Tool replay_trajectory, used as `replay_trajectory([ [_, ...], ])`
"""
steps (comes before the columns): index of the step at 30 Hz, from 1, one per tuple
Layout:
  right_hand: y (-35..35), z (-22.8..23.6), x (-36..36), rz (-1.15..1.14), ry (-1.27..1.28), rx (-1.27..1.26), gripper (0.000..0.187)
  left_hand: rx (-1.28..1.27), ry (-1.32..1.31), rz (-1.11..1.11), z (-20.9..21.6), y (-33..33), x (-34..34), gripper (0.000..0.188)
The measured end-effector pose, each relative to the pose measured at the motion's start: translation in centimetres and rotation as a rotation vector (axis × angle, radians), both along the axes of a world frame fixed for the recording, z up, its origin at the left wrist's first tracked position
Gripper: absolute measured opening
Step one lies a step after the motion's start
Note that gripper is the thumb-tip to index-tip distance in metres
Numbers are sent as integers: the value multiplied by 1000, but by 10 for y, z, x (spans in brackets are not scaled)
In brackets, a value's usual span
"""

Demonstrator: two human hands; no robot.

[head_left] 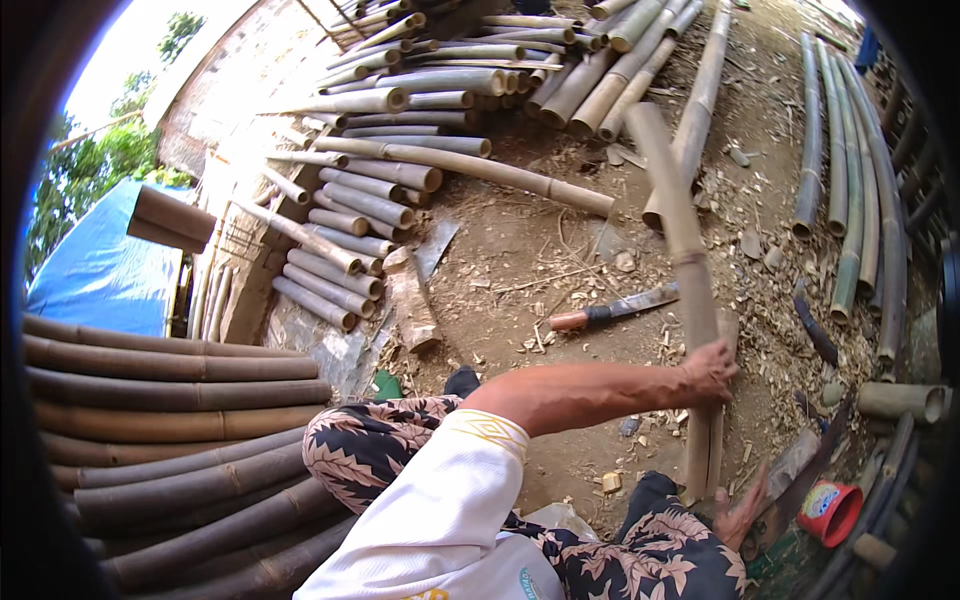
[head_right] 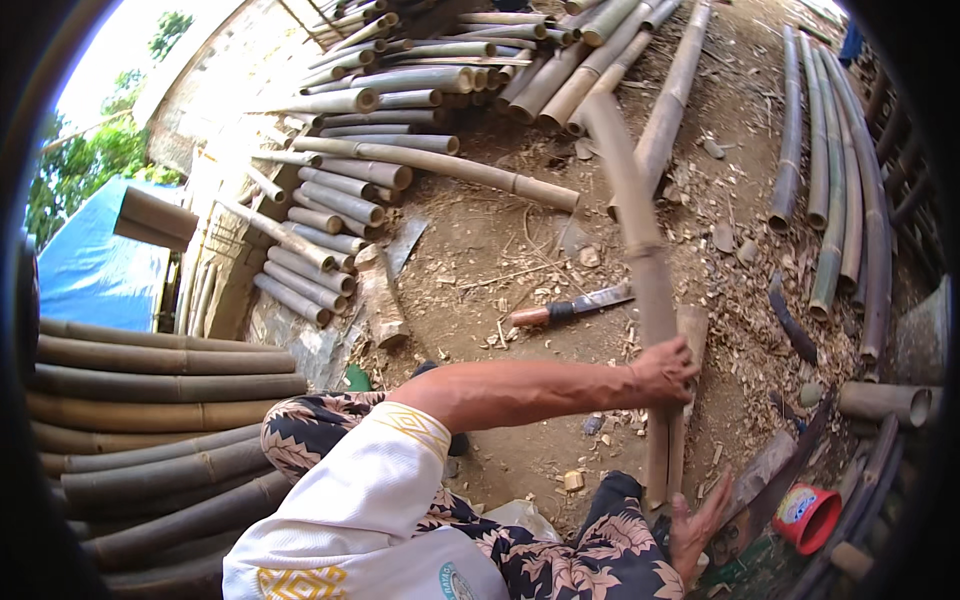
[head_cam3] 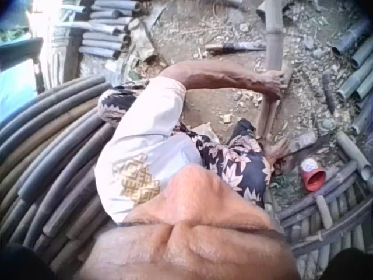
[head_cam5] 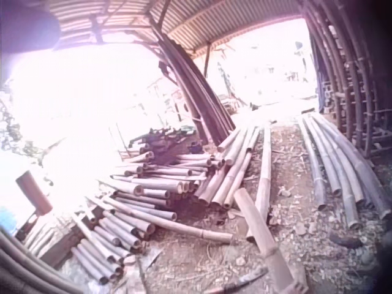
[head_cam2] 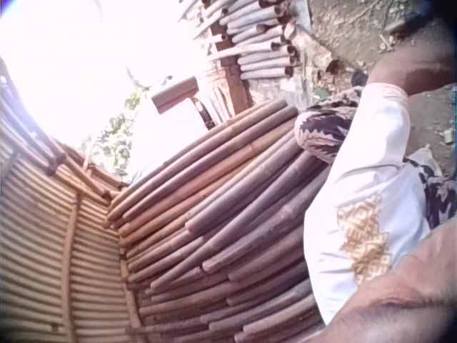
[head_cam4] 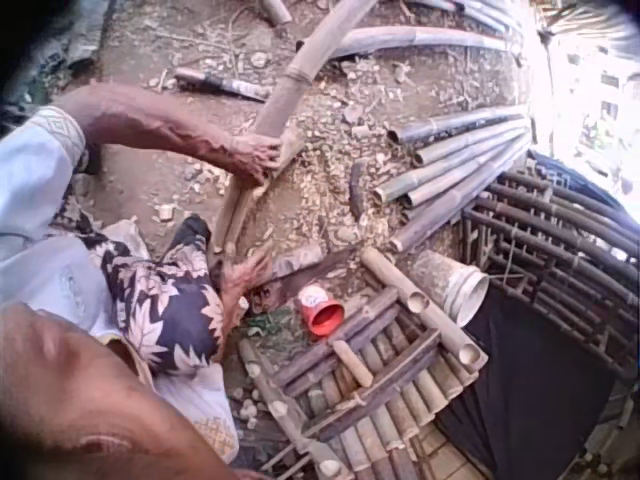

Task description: The person assembles bamboo pieces by fitting a crossbar into holes, measures a bamboo pole with a tape measure, and saws a section of a bamboo pole by hand.

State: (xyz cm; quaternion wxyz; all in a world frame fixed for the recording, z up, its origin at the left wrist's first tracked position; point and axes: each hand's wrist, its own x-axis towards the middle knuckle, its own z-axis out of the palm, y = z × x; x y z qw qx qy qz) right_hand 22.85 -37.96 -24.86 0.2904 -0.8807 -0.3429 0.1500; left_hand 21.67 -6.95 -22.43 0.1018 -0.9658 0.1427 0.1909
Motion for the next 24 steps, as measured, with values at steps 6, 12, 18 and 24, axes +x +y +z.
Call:
replay_trajectory([
  [6,117,-47,-1,-37,509,339,101,-234,-645,35,12,11,-23,35],
  [12,222,-100,151,-130,271,297,85,-257,-245,566,46,128,-209,40],
  [18,311,-9,174,250,-696,473,70,-137,486,1134,37,180,-477,42],
  [24,301,57,10,779,-546,215,65,-182,-30,1674,-18,164,-607,46],
])
